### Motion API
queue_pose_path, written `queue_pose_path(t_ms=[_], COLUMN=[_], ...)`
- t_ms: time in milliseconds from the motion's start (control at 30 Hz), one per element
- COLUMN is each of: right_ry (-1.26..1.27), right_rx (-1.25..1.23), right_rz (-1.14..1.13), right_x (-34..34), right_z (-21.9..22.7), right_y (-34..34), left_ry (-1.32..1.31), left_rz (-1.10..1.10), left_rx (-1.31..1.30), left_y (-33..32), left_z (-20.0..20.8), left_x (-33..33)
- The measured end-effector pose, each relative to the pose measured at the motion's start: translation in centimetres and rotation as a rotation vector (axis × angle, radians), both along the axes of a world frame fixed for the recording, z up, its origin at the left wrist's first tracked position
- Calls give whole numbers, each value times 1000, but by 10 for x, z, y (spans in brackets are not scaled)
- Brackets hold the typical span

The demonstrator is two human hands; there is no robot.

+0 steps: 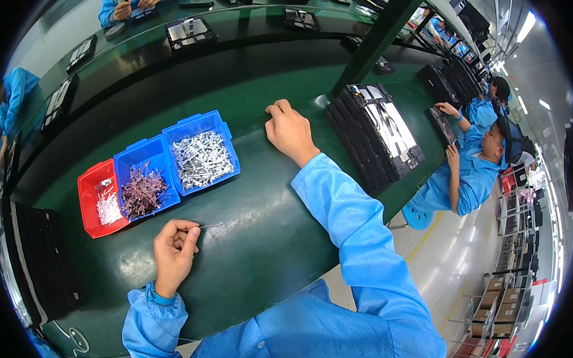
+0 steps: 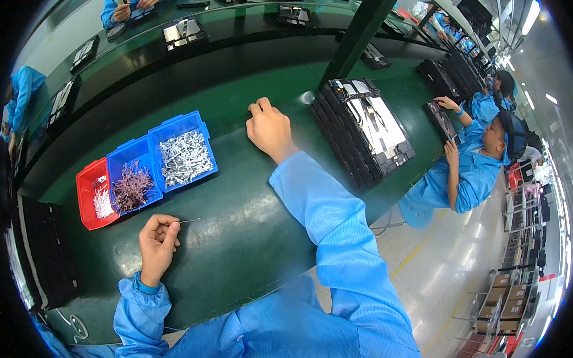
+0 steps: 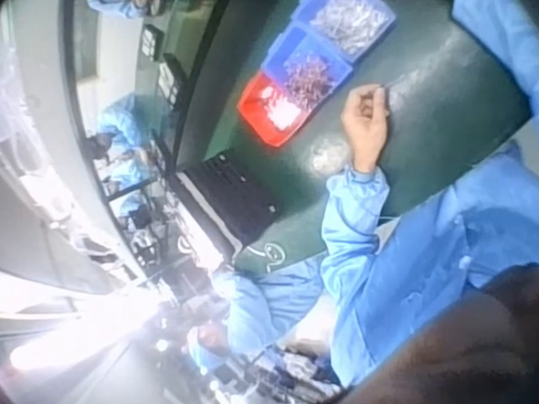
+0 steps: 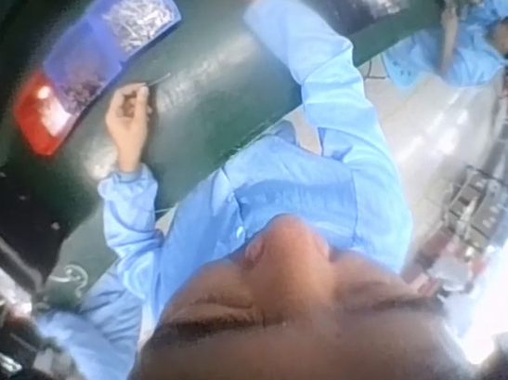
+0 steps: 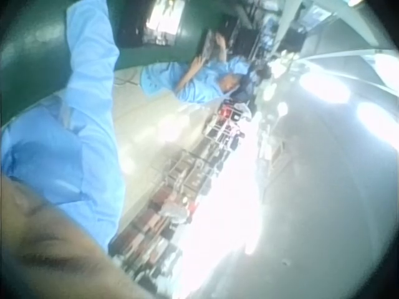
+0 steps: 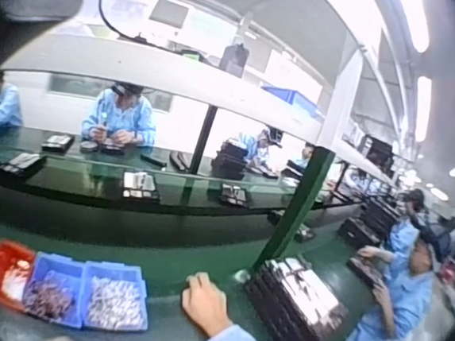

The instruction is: The person assembles tablet devices by preparing wire strips from bins by hand, installing them into tablet frames, and applying adhesive strips along the frame edges.

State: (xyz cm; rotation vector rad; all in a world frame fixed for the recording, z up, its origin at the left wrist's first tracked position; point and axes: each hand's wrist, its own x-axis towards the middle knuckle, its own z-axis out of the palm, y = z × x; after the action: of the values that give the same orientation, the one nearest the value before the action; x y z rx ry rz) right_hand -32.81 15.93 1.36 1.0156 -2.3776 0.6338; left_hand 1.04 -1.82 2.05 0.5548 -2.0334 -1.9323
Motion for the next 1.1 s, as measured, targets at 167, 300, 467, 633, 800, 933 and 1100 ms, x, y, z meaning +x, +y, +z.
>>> queue_pose_path(t_ms=[167, 300, 467, 633, 800, 933, 1100], right_ry=[-12, -15, 18, 5, 8, 5, 12], right_rx=[9, 6, 4, 22, 14, 16, 9], right_rz=[-7, -2, 6, 0, 1, 2, 4], right_x=[0, 0, -3, -2, -3, -2, -3], right_z=[0, 0, -4, -4, -4, -3, -3], right_y=[0, 0, 1, 0, 1, 0, 0], left_ry=[5, 5, -1, -2, -3, -9, -7], left_rz=[2, 2, 0, 4, -2, 3, 3], left_rx=[2, -1, -2, -8, -10, -1, -7], left_y=[0, 0, 0, -1, 0, 0, 0], left_z=[-1, -1, 0, -1, 0, 1, 0], left_x=[0, 0, 0, 0, -1, 0, 0])
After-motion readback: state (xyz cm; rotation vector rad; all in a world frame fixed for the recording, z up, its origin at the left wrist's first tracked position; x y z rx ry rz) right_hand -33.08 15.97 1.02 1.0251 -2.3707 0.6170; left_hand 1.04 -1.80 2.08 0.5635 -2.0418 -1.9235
